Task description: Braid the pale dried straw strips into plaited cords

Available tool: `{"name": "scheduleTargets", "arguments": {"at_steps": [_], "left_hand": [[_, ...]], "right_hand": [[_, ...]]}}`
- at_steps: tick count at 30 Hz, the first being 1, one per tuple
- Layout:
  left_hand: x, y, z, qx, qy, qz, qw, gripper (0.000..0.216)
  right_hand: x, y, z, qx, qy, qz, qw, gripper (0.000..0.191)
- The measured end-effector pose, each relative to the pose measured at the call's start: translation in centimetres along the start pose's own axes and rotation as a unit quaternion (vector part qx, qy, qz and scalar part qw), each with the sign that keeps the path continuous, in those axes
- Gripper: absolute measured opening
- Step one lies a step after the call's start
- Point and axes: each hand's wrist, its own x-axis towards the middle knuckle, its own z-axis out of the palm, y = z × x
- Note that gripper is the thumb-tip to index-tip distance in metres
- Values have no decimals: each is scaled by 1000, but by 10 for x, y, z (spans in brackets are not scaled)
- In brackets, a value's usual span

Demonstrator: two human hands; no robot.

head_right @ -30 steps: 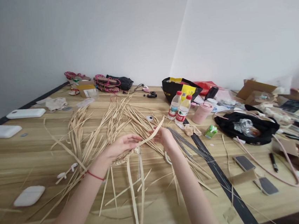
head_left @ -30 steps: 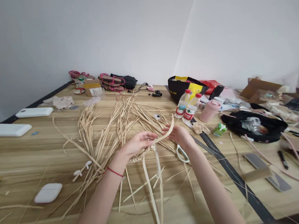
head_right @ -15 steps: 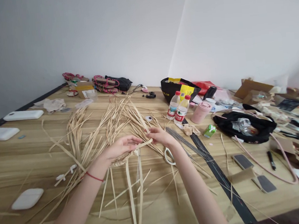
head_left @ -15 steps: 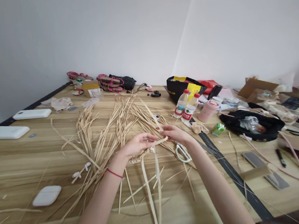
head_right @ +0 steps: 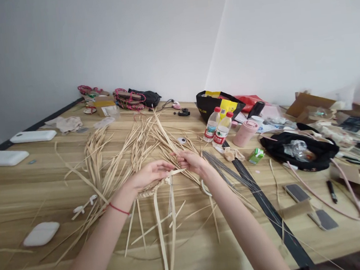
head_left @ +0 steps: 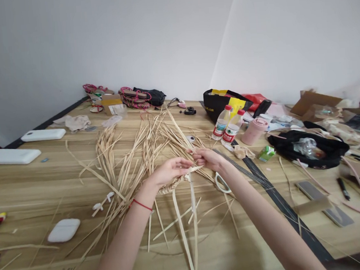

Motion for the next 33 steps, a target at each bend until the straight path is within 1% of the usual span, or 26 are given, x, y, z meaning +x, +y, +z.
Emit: {"name": "scheduleTargets", "arguments": {"at_steps": [4,7,11,12,15,17,20,23,26,28,30,32,33], "left_hand": [[-1,1,3,-16,5,-1,1000,32],[-1,2,3,-23,3,-5,1000,32],[-1,1,2,-15,-10,-12,1000,33],[-1,1,1,-9,-16,-12,1000,34],[-1,0,1,6,-31,-12,999,35],[-2,0,1,14,-39,-17,999,34],[-3,1,-1,19,-43,-27,999,34],[-3,3,-2,22,-45,-30,998,35],[-4,4,-2,15,-42,-22,999,35],[-4,4,-3,12,-37,-12,999,36],[-4,5,-3,17,-34,-7,999,37],[-4,6,-3,30,-34,-11,999,37],[-4,6,-2,39,-33,-16,999,37]], "right_hand": [[4,2,11,-62,-31,-59,996,39],[2,-3,15,-122,-23,-117,985,42],[-2,-18,18,-215,30,-201,955,33],[-3,-24,17,-234,43,-213,947,31],[-2,-43,13,-281,112,-230,925,24],[0,-57,8,-283,145,-217,923,24],[1,-78,-4,-247,149,-204,935,26],[0,-97,-17,-200,177,-227,937,23],[-1,-111,-26,-163,210,-254,930,18],[-1,-113,-28,-165,234,-271,919,18],[2,-110,-27,-185,255,-277,908,18],[5,-102,-21,-199,255,-275,905,17],[6,-98,-18,-199,244,-275,908,16]]}}
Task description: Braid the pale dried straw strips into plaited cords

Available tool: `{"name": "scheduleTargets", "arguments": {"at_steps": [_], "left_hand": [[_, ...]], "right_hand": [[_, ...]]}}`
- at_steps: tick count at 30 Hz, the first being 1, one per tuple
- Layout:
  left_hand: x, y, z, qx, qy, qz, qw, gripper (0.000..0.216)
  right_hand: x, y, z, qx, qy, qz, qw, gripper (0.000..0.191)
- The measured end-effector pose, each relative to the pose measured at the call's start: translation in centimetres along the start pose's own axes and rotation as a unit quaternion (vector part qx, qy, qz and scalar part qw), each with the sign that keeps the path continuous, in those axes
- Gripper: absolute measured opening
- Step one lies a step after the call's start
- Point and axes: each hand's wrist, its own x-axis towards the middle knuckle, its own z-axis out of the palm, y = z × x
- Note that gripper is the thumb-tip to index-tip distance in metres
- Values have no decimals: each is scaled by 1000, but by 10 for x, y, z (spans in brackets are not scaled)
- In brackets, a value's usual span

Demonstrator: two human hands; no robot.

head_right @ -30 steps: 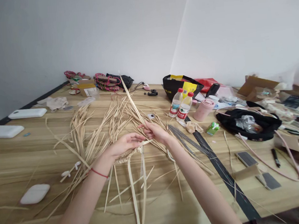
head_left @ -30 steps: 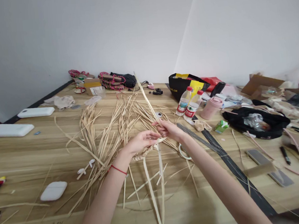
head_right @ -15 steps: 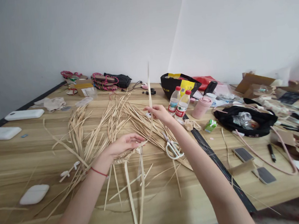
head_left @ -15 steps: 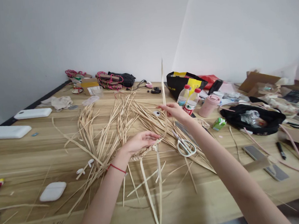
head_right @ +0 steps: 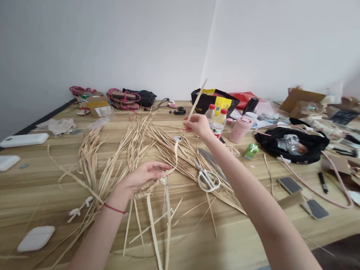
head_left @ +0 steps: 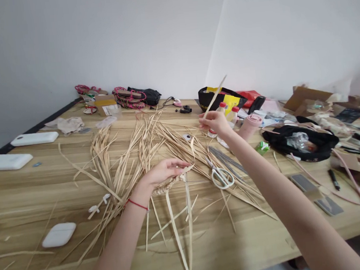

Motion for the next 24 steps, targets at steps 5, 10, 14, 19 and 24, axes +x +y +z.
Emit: {"name": "scheduleTargets", "arguments": {"at_steps": [5,10,14,19,24], "left_hand": [[0,1,3,16,0,-24,1000,37],[2,0,4,-25,-11,9,1000,36],[4,-3,3,-46,-12,23,999,37],[5,-5,5,-50,3,22,998,43],[8,-11,5,-78,20,49,996,60]], "right_hand": [[-18,3,22,76,-88,-23,993,22],[-39,-9,28,114,-148,-2,982,24],[-54,-8,27,90,-221,56,970,22],[-60,9,26,63,-212,97,970,18],[-61,16,26,103,-155,130,974,14]]}}
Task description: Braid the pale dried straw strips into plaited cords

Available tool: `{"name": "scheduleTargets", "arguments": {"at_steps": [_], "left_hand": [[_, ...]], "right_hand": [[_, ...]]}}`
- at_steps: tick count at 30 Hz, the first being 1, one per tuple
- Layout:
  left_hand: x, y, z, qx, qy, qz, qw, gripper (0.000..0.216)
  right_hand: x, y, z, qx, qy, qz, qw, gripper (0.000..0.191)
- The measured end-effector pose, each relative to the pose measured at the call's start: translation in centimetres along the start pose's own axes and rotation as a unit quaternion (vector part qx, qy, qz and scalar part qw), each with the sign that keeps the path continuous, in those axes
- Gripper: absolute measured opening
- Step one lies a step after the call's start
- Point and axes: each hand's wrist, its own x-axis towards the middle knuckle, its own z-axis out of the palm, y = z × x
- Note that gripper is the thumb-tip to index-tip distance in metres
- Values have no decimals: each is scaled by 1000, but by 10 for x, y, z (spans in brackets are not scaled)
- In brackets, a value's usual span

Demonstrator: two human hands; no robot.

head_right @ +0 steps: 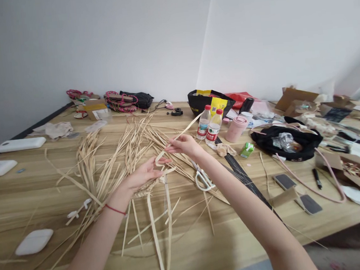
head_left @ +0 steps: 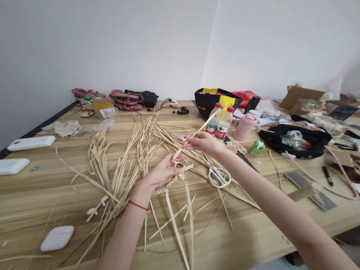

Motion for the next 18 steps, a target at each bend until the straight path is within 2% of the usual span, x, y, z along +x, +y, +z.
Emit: {"name": "scheduleTargets", "arguments": {"at_steps": [3,8,15,18], "left_hand": [[2,-4,-1,-14,15,12,1000,64],[2,-2,-1,15,18,2,1000,48],[1,3,0,46,9,-16,999,40],[2,4,1,37,19,-15,999,38]], "right_hand": [[-3,0,2,30,-12,-3,999,18],[-11,0,7,61,-50,-10,997,25],[-29,-26,1,31,-28,-134,990,19],[-35,-39,-1,30,-22,-147,988,14]]}}
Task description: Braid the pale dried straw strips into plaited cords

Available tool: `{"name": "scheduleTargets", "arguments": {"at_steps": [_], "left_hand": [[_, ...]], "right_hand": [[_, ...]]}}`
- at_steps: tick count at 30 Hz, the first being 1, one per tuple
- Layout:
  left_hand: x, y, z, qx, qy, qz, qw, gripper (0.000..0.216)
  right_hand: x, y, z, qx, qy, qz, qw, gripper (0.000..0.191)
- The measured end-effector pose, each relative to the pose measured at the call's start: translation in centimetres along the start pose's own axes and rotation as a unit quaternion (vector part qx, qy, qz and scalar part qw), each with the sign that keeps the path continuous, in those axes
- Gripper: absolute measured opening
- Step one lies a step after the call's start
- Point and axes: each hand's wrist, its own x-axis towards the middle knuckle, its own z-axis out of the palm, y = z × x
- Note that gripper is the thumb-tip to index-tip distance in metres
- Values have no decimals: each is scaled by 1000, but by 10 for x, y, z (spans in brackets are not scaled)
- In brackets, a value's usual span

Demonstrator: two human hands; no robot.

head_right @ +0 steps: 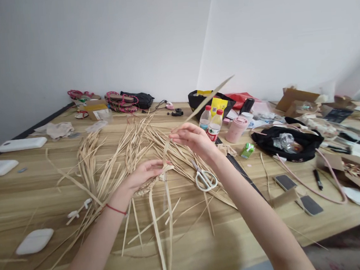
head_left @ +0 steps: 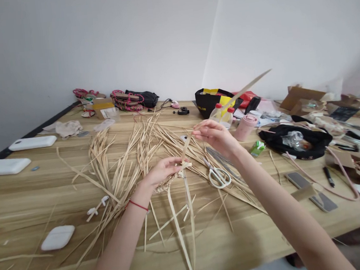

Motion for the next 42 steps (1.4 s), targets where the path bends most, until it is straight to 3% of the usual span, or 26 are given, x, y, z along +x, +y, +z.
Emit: {"name": "scheduleTargets", "arguments": {"at_steps": [4,9,16,24,29,33,42], "left_hand": [[0,1,1,-8,9,3,1000,38],[0,1,0,-1,9,-9,1000,37],[0,2,-1,-2,-8,2,1000,35],[0,1,0,22,-14,2,1000,35],[4,-7,3,11,18,2,1000,34],[4,-7,6,15,31,5,999,31],[4,-7,5,2,12,1,1000,34]], "right_hand": [[-2,-5,1,-5,-10,8,1000,14],[-5,3,0,-55,33,31,997,23],[11,22,-6,-58,99,5,993,38],[46,42,-2,-5,127,-42,991,30],[60,49,10,41,115,-62,991,24],[65,60,16,68,101,-51,991,24],[58,65,7,80,147,-43,985,26]]}}
